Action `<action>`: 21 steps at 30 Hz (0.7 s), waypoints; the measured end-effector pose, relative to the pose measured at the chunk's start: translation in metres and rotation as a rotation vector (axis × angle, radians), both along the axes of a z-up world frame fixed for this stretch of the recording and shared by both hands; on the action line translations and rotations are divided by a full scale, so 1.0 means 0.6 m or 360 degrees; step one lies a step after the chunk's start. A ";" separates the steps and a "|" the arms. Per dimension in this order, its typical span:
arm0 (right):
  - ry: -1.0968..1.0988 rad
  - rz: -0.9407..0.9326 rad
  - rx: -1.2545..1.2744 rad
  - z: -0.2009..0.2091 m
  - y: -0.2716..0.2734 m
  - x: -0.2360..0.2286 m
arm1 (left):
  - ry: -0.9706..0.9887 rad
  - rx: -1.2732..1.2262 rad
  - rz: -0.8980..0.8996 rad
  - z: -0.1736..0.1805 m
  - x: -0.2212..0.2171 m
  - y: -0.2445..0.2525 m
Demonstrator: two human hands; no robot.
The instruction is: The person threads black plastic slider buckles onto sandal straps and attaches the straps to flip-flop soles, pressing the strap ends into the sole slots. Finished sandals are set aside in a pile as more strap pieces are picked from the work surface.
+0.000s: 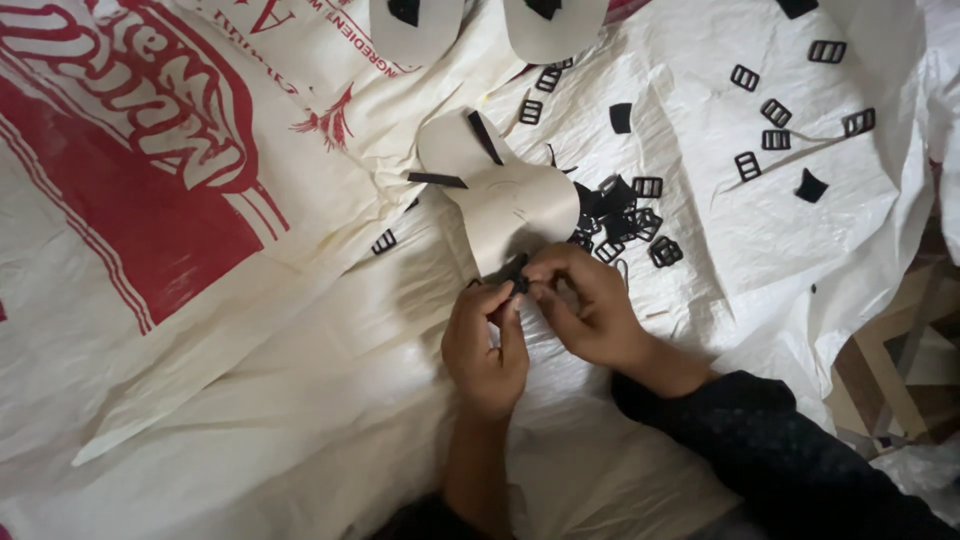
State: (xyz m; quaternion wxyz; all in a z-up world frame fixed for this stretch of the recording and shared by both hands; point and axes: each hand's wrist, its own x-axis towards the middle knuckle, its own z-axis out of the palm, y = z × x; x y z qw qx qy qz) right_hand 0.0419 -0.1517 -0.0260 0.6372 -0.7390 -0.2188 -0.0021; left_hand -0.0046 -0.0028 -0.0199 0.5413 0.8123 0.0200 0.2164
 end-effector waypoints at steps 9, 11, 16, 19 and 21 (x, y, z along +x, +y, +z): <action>-0.0643 -0.0024 -0.0449 0.039 0.003 0.023 | 0.0023 0.0071 -0.0036 0.013 0.001 0.002; -0.0809 -0.0044 -0.0567 0.024 0.004 0.017 | -0.0025 0.0118 -0.0028 0.013 -0.002 0.002; -0.1071 -0.0078 -0.0669 -0.005 0.004 0.015 | 0.0079 -0.0105 0.0066 -0.003 -0.008 -0.008; -0.0922 -0.0087 -0.0710 0.006 0.005 0.025 | 0.0132 -0.0132 0.0074 0.002 -0.011 -0.013; -0.0903 -0.0088 -0.0720 0.014 0.007 0.027 | 0.0103 -0.0094 0.0071 0.000 -0.014 -0.012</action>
